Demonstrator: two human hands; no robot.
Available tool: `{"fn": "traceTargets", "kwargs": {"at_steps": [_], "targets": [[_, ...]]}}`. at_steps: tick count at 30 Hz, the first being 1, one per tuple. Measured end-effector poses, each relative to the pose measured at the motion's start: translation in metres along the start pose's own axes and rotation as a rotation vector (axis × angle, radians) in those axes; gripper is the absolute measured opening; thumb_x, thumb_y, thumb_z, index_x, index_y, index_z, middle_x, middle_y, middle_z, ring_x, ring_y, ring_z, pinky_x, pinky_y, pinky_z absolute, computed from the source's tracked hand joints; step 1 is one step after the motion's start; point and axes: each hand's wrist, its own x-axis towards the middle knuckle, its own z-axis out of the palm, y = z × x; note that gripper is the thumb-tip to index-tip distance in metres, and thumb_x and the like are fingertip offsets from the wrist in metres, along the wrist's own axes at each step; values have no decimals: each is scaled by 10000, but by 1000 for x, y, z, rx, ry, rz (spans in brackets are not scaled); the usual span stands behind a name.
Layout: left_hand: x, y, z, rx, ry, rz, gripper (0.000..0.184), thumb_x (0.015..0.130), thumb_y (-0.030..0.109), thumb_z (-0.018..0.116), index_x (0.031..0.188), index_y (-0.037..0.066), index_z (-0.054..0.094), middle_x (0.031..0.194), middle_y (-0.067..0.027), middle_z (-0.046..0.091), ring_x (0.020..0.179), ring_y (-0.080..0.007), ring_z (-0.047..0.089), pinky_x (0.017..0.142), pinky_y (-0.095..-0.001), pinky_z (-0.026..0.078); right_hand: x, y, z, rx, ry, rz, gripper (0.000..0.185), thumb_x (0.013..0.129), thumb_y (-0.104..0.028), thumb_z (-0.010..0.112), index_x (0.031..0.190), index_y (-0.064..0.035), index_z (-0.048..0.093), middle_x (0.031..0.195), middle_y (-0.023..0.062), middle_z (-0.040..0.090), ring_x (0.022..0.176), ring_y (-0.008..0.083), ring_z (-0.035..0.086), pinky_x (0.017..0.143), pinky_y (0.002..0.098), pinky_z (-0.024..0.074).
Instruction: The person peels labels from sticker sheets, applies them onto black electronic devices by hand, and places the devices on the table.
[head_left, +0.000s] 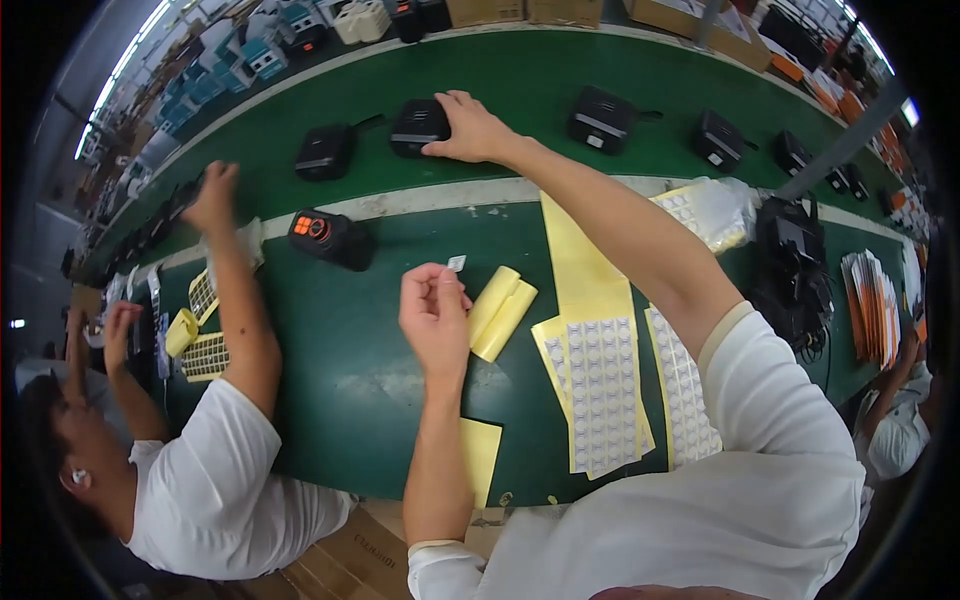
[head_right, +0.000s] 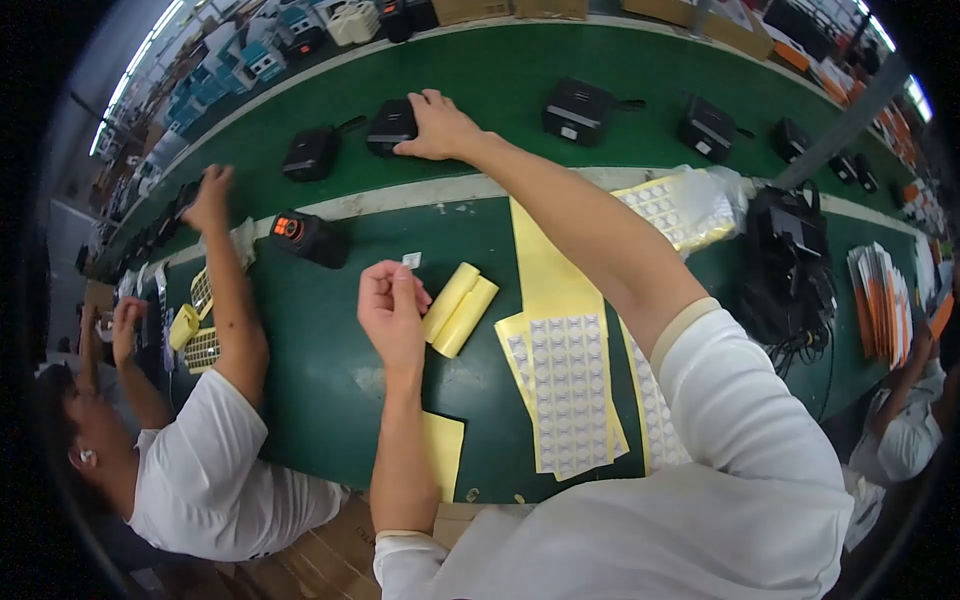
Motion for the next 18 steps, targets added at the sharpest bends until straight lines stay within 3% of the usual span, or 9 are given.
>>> {"fn": "traceTargets", "kwargs": {"at_steps": [5, 9, 12, 16, 17, 18], "targets": [[0, 1, -1, 12, 2, -15, 38, 930, 44, 545, 950, 13, 535, 742, -7, 554, 604, -47, 511, 532, -187, 419, -4, -4, -11, -34, -1, 13, 962, 674, -436, 753, 1407, -5, 304, 1336, 265, 391, 1215, 423, 433, 1015, 452, 401], [0, 13, 0, -48, 16, -19, 76, 953, 93, 526, 940, 19, 521, 732, -38, 565, 585, -84, 522, 506, -207, 413, -27, -12, -32, 192, 25, 65, 929, 683, -418, 756, 1398, -7, 329, 1290, 271, 448, 1174, 396, 485, 996, 413, 410], [-1, 20, -2, -124, 2, 0, 92, 955, 106, 527, 944, 14, 518, 737, -53, 570, 606, -110, 547, 515, -228, 439, -62, -25, -54, 607, -86, 87, 814, 735, -288, 779, 1379, -13, 364, 1319, 230, 465, 1198, 260, 490, 1009, 353, 385], [-5, 28, 2, -186, -6, 15, 112, 955, 115, 533, 944, 5, 515, 746, -75, 577, 617, -132, 566, 528, -264, 483, -119, -53, -78, 884, -205, 159, 744, 771, -222, 766, 1366, -11, 374, 1347, 210, 431, 1219, 251, 466, 1021, 347, 381], [-7, 28, 3, -186, -10, 8, 112, 955, 115, 533, 944, 5, 515, 746, -75, 577, 617, -132, 566, 528, -264, 483, -129, -56, -76, 922, -170, 145, 818, 722, -250, 797, 1346, 45, 360, 1226, 202, 531, 1106, 223, 538, 939, 318, 435], [-8, 29, 4, -158, -10, 26, 115, 954, 115, 537, 942, 3, 515, 752, -77, 581, 619, -135, 572, 540, -265, 493, -138, -59, -78, 939, -211, 164, 777, 746, -223, 782, 1355, 19, 365, 1282, 196, 483, 1157, 229, 507, 972, 325, 420]]}}
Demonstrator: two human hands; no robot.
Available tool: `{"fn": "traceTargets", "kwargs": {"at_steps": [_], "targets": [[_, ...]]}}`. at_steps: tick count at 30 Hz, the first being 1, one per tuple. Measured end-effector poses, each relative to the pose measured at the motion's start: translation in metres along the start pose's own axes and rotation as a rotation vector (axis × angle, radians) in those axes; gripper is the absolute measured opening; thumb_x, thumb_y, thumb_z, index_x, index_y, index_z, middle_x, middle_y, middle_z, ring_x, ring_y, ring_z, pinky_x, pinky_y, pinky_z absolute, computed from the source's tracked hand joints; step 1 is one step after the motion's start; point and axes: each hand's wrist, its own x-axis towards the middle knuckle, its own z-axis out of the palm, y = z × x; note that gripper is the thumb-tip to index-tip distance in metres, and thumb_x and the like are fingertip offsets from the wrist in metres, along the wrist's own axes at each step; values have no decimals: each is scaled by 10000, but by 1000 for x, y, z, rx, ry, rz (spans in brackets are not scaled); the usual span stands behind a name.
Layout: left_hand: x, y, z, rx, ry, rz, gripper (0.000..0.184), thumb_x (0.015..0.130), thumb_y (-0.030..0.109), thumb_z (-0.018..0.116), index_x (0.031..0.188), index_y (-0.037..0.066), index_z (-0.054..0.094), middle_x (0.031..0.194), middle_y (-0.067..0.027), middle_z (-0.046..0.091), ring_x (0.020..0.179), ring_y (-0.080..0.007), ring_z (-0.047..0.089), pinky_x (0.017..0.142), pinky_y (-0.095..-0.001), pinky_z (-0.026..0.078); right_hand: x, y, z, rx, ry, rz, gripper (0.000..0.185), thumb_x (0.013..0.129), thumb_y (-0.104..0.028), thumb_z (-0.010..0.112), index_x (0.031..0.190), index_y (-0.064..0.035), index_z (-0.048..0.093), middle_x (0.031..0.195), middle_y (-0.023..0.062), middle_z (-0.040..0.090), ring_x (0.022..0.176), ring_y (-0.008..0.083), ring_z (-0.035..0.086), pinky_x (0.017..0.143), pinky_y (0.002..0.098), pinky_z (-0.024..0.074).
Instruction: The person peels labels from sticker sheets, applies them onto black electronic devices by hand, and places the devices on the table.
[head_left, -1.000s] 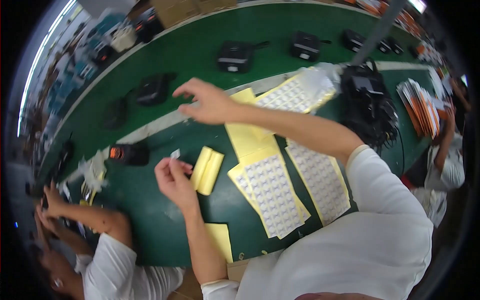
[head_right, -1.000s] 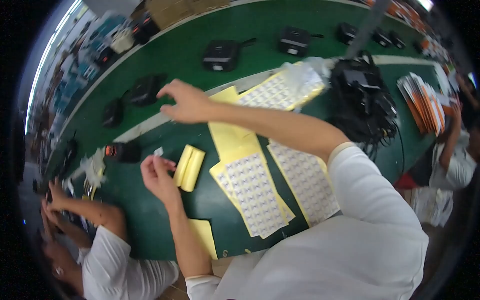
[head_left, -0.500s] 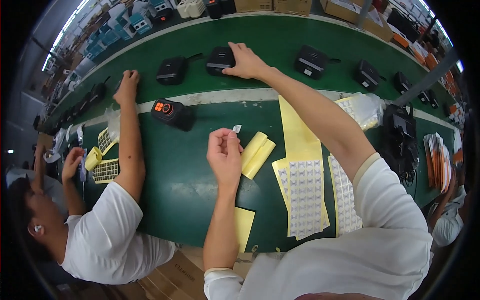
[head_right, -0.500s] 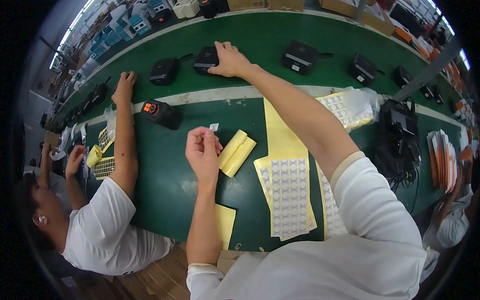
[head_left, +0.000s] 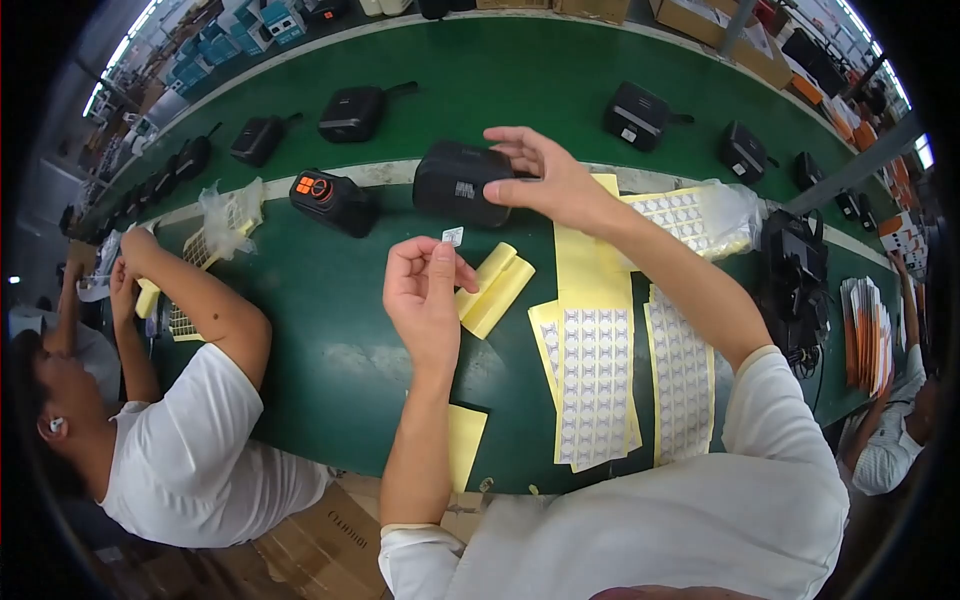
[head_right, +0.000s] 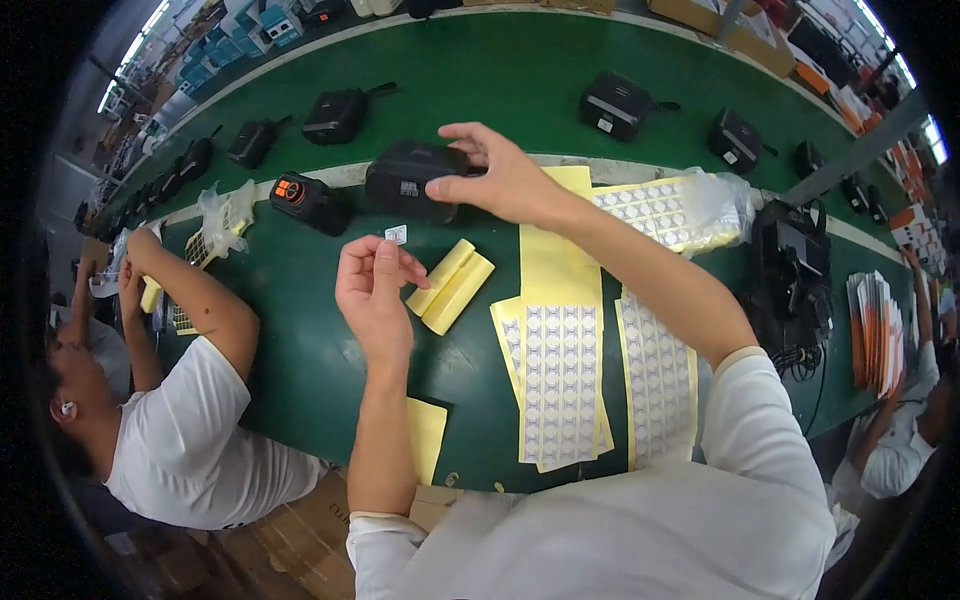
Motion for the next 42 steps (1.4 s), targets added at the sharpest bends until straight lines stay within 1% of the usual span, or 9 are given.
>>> {"fn": "traceTargets", "kwargs": {"at_steps": [16, 26, 29, 31, 33, 35, 38, 41, 42], "targets": [[-3, -1, 6, 73, 40, 15, 82, 934, 51, 555, 936, -16, 506, 806, -74, 592, 694, -117, 613, 655, -251, 531, -37, 3, 24, 68, 51, 22, 709, 779, -155, 742, 1359, -9, 361, 1362, 181, 417, 1211, 221, 466, 905, 307, 498], [-5, -9, 5, 133, 75, 51, 111, 910, 51, 599, 904, -5, 504, 773, -55, 587, 669, -105, 607, 611, -220, 498, -41, 4, 27, -57, 95, -13, 731, 759, -154, 757, 1364, -27, 367, 1325, 171, 444, 1177, 220, 486, 926, 343, 470], [-3, -7, 5, 370, 117, 55, 149, 898, 65, 624, 906, -3, 492, 750, -55, 584, 617, -97, 592, 567, -214, 483, -39, 5, 22, -61, 88, -43, 742, 755, -160, 761, 1371, -39, 365, 1320, 167, 446, 1182, 224, 482, 936, 348, 461], [5, -2, 1, 280, 196, -89, 185, 892, 85, 639, 920, -1, 478, 739, -53, 581, 562, -86, 562, 524, -210, 462, -32, 5, 14, 3, 62, -40, 750, 752, -165, 763, 1376, -47, 363, 1319, 165, 446, 1189, 228, 478, 941, 350, 458], [14, -12, -18, 281, 204, -39, 188, 906, 136, 631, 936, 5, 500, 762, -44, 581, 618, -78, 549, 560, -216, 451, -18, 7, -2, -206, 121, -149, 768, 748, -193, 767, 1385, -66, 358, 1323, 171, 437, 1193, 233, 479, 945, 357, 454], [15, -15, -20, 476, 103, 126, 155, 909, 123, 610, 972, 5, 533, 786, -52, 582, 714, -107, 568, 653, -250, 482, 4, 14, -23, -504, 224, -262, 785, 746, -273, 749, 1391, -66, 353, 1350, 154, 416, 1199, 266, 480, 954, 358, 450], [5, -6, -4, 825, -202, 360, 316, 748, 95, 720, 1015, 4, 578, 888, -122, 574, 837, -276, 558, 761, -361, 458, 45, 39, -57, -620, 332, -221, 792, 745, -300, 741, 1391, -57, 354, 1367, 152, 402, 1209, 297, 472, 973, 370, 438], [-4, 0, 4, 1063, -373, 335, 363, 751, 88, 707, 1079, 26, 564, 955, -125, 562, 901, -292, 530, 797, -382, 443, 62, 62, -74, -730, 422, -179, 792, 747, -315, 737, 1389, -51, 356, 1384, 177, 379, 1218, 342, 461, 1006, 386, 409], [-3, -1, 3, 1059, -377, 338, 363, 751, 88, 707, 1079, 26, 564, 955, -125, 562, 901, -292, 530, 797, -382, 443, 60, 64, -71, -918, 499, -230, 775, 739, -321, 737, 1368, -47, 377, 1380, 197, 376, 1229, 346, 449, 1037, 397, 373]]}}
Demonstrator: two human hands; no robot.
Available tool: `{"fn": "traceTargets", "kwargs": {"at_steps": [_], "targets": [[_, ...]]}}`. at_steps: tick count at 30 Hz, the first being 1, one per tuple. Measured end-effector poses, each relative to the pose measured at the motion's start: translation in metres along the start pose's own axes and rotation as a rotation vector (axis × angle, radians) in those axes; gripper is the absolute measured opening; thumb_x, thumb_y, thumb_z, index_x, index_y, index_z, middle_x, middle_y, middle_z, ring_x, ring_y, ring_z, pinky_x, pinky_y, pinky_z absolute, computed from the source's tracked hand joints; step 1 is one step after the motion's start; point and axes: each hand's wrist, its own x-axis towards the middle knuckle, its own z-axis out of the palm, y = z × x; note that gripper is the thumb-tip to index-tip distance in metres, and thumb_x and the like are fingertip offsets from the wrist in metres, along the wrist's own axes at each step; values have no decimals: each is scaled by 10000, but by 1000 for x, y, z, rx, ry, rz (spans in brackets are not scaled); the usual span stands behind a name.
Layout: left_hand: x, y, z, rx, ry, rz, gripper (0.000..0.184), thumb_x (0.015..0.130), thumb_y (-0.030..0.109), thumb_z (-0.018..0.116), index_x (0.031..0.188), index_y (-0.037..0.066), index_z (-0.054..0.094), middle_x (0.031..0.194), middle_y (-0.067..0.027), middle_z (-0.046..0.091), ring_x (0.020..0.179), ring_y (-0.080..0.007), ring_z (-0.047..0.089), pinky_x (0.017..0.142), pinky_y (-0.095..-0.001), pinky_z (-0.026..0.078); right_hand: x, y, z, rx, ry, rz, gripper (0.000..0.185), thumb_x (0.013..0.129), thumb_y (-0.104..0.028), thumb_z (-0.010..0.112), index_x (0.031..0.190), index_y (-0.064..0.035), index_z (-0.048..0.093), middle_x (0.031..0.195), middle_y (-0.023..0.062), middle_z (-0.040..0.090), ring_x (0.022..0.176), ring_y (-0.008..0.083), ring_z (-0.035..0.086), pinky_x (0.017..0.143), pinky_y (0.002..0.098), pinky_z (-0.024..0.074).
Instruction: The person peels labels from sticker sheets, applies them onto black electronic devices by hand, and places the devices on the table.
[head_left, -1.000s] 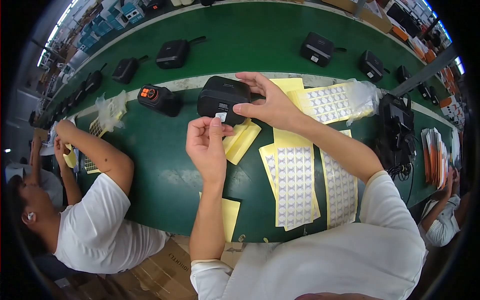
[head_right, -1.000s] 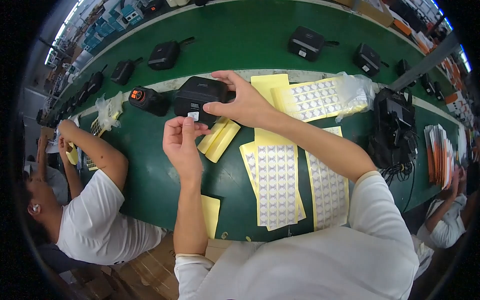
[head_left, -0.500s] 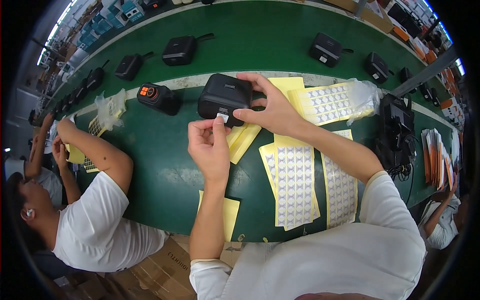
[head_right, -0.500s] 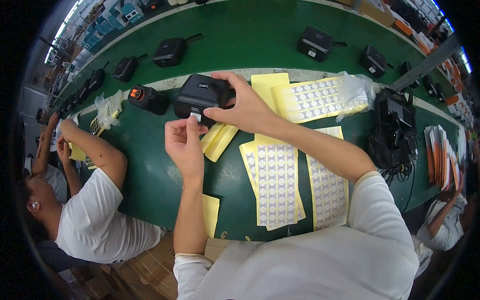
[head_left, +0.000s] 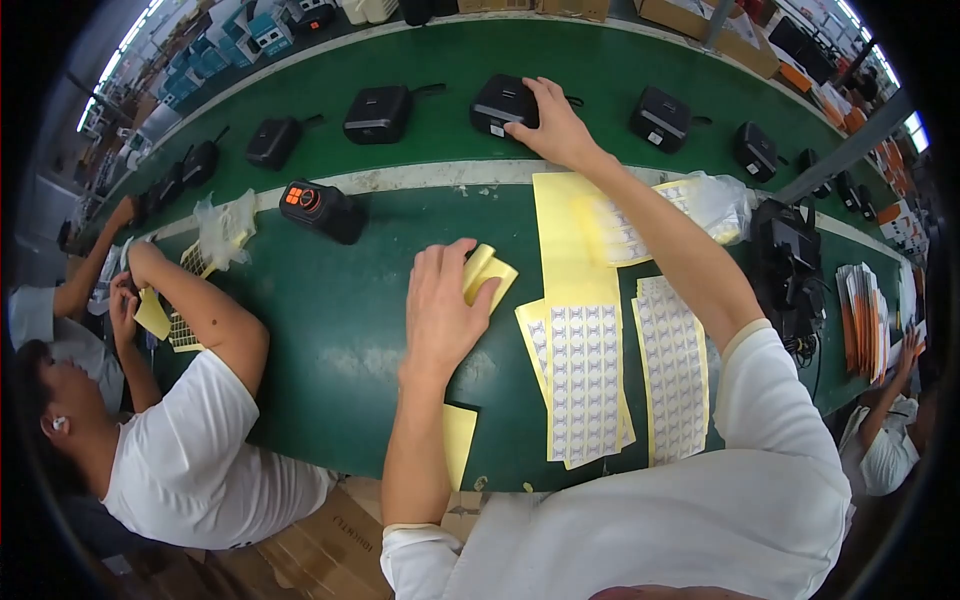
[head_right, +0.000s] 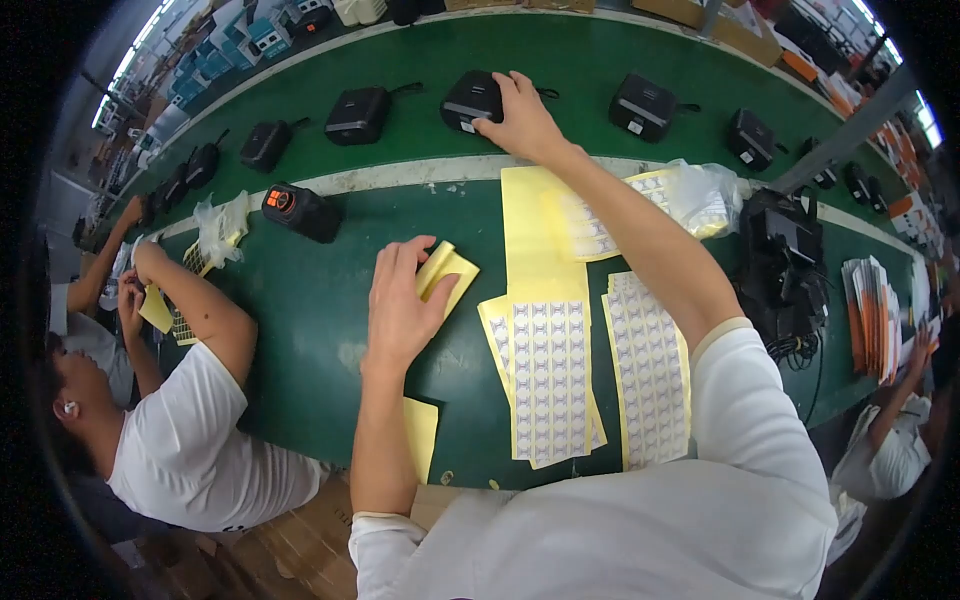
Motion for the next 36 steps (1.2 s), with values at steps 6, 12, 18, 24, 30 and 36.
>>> {"fn": "traceTargets", "kwargs": {"at_steps": [6, 12, 18, 24, 30, 36], "targets": [[2, -15, -3, -143, 93, -149, 213, 826, 33, 632, 1033, 22, 587, 886, -120, 603, 831, -265, 591, 740, -374, 471, -53, -61, -26, 446, -349, -235, 462, 827, -199, 660, 1237, -32, 529, 1260, 156, 521, 1195, 282, 485, 1017, 374, 383], [1, -15, -3, -262, 99, -277, 137, 847, 44, 630, 972, 3, 591, 917, -115, 642, 832, -242, 626, 727, -340, 490, -95, -82, -16, 779, -619, -63, 188, 884, -147, 622, 1021, -19, 635, 888, 56, 646, 849, 140, 594, 783, 284, 467], [0, -18, 7, -176, 215, -185, 119, 847, 39, 638, 946, -3, 586, 871, -110, 646, 788, -213, 621, 699, -319, 486, -107, -76, -8, 781, -559, 63, 150, 889, -139, 615, 849, 5, 630, 752, 27, 622, 695, 77, 538, 640, 246, 441], [1, -19, 9, -30, 249, -17, 113, 813, 19, 656, 891, -2, 578, 857, -124, 614, 763, -283, 603, 674, -371, 478, -109, -73, -1, 762, -495, 26, 126, 876, -103, 610, 823, 12, 609, 742, 39, 588, 706, 104, 538, 657, 255, 439], [0, -14, 12, -34, 235, -95, 119, 807, 4, 653, 887, 8, 565, 855, -117, 602, 765, -281, 599, 678, -364, 478, -111, -71, 0, 694, -468, -64, 99, 851, -73, 609, 824, 22, 604, 790, 62, 581, 751, 162, 561, 681, 277, 445], [2, -18, 14, 65, 282, 117, 137, 775, -28, 650, 877, 11, 567, 854, -123, 581, 752, -293, 587, 648, -375, 480, -111, -71, 0, 694, -431, -67, 77, 835, -51, 616, 812, 21, 600, 829, 66, 585, 772, 166, 565, 694, 270, 446]]}}
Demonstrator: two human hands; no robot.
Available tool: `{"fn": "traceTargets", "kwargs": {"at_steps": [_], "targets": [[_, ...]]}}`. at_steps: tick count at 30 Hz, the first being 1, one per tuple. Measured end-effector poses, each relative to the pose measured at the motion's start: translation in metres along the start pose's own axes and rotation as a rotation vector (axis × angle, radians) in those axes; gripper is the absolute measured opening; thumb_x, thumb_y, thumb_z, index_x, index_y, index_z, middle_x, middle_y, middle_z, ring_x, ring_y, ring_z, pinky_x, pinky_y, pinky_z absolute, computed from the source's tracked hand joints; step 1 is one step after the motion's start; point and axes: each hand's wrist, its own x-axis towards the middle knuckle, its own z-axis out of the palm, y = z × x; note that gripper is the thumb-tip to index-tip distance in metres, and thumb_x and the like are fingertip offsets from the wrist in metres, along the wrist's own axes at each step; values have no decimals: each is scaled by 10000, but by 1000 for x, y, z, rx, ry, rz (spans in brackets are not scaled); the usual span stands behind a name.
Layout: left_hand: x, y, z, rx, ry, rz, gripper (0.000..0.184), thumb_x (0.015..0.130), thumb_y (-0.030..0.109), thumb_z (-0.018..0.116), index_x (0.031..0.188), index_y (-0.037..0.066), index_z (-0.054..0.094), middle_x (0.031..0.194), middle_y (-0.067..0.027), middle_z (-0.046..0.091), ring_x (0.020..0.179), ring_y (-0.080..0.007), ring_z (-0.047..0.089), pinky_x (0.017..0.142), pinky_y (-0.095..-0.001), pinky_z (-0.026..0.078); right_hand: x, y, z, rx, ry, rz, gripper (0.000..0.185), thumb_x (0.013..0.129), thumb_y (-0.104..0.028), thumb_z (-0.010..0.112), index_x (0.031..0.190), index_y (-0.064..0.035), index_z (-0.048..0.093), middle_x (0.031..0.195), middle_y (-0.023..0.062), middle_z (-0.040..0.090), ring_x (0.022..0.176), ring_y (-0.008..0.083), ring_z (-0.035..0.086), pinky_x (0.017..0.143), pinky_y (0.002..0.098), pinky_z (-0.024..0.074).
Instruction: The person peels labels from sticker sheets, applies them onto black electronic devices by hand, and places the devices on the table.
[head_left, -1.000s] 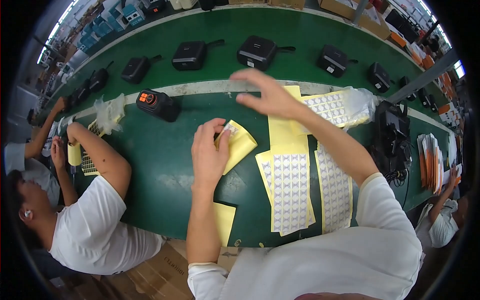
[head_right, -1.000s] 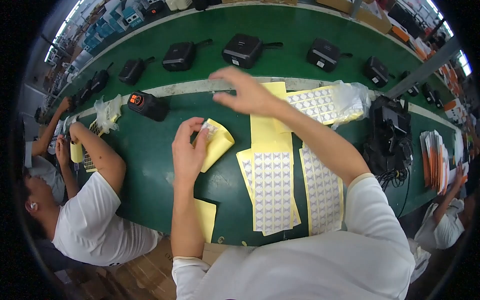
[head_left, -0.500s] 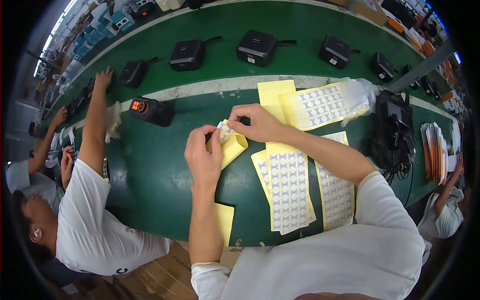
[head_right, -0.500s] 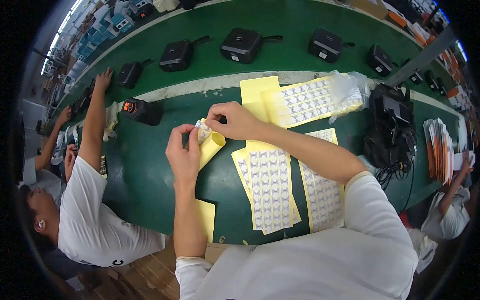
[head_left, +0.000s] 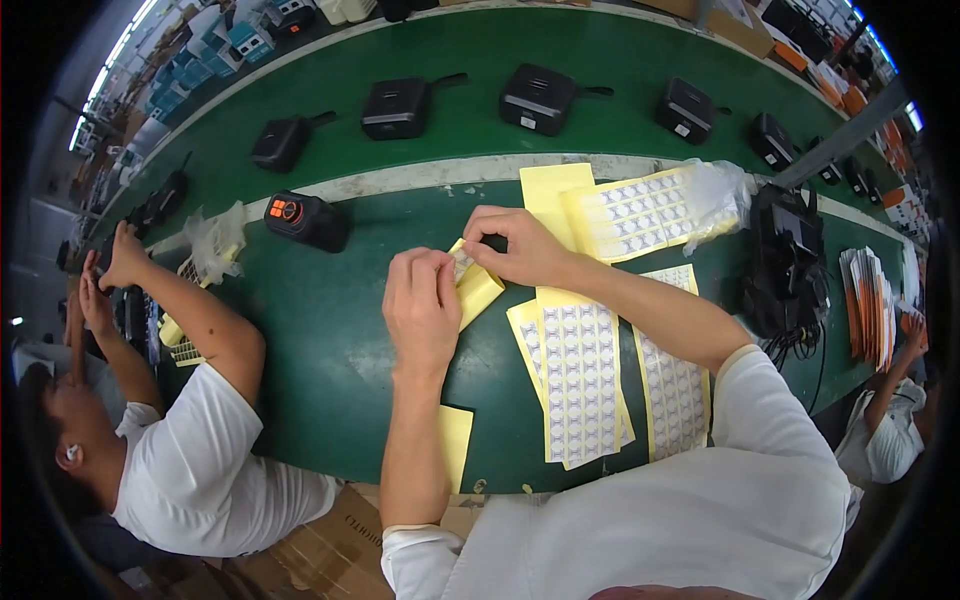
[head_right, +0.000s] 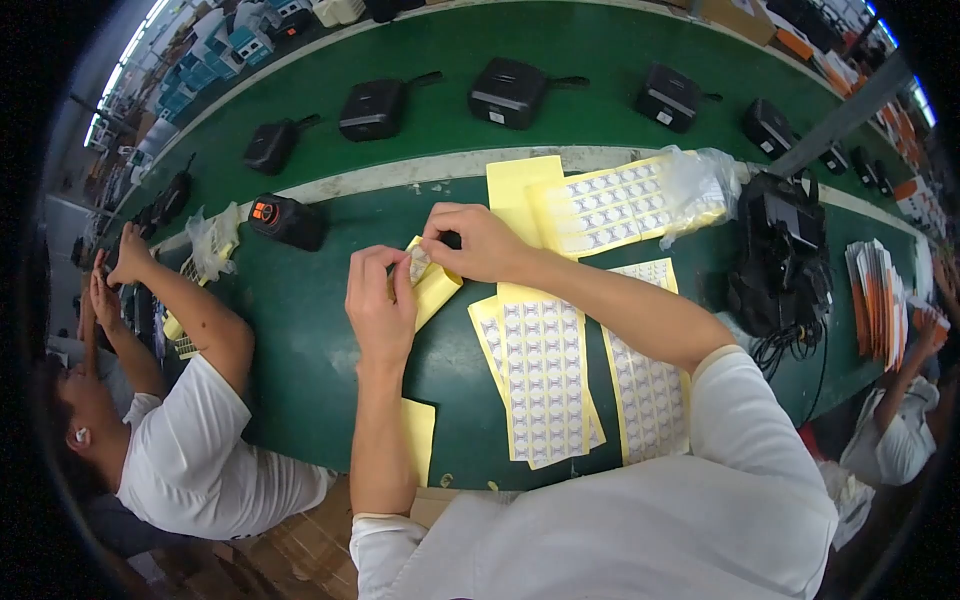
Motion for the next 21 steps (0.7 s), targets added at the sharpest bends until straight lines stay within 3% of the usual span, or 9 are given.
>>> {"fn": "traceTargets", "kwargs": {"at_steps": [3, 6, 9, 11, 12, 16, 18, 19, 21], "targets": [[0, -1, 0, -33, 27, 27, 131, 779, -46, 636, 872, 5, 559, 868, -134, 580, 763, -301, 587, 651, -374, 482, 1, 4, 1, 42, -1, -3, 63, 834, -39, 612, 814, 20, 603, 849, 65, 584, 776, 164, 566, 706, 266, 449], [1, -2, 0, -65, 51, 35, 127, 788, -61, 622, 875, -4, 550, 871, -147, 581, 771, -311, 588, 661, -376, 484, 3, 6, 0, 34, 29, -34, 111, 832, -101, 608, 809, 7, 621, 805, 65, 583, 681, 177, 559, 614, 285, 449], [1, -3, -3, -84, 71, 43, 134, 794, -68, 611, 892, -6, 544, 870, -145, 582, 767, -302, 586, 674, -366, 485, 9, -3, -7, 4, -43, -2, 116, 838, -115, 614, 843, -2, 638, 842, 85, 595, 763, 208, 590, 678, 299, 470], [0, -6, -2, -168, 142, -3, 126, 798, -52, 621, 889, 3, 554, 846, -121, 573, 753, -276, 584, 645, -341, 482, 20, -15, -17, -182, 6, -85, 149, 845, -147, 621, 909, -18, 658, 909, 114, 609, 875, 257, 605, 772, 331, 481], [-1, -5, -3, -164, 147, -8, 126, 798, -52, 621, 889, 3, 554, 846, -121, 573, 753, -276, 584, 645, -341, 482, 30, -15, -25, -261, 8, -84, 226, 850, -184, 623, 1020, -37, 651, 978, 130, 614, 957, 294, 599, 838, 360, 472], [-3, -5, -3, -409, 151, -278, 76, 850, -30, 593, 903, -2, 546, 843, -98, 583, 712, -203, 587, 647, -305, 472, 87, -10, -46, -377, 148, -88, 367, 838, -223, 637, 1148, -34, 584, 1080, 149, 580, 1021, 308, 575, 877, 371, 460], [-6, -8, 0, -486, 145, -360, 64, 862, -24, 586, 906, -4, 544, 845, -91, 586, 700, -176, 587, 647, -296, 471, 120, 10, -53, -613, 231, -147, 612, 798, -308, 677, 1287, -2, 472, 1253, 202, 494, 1164, 340, 505, 975, 380, 420], [-7, -10, 1, -526, 112, -382, 44, 899, 7, 558, 935, 4, 533, 840, -62, 580, 721, -133, 572, 661, -257, 467, 133, 22, -56, -613, 232, -154, 612, 798, -308, 677, 1287, -2, 472, 1253, 202, 494, 1164, 340, 505, 975, 380, 420], [-8, -11, 2, -560, 86, -398, 39, 936, 37, 529, 965, 12, 522, 834, -32, 575, 742, -90, 557, 675, -219, 463, 158, 43, -62, -884, 204, -47, 823, 746, -395, 708, 1361, 40, 375, 1378, 256, 376, 1264, 367, 419, 1058, 376, 356]]}}
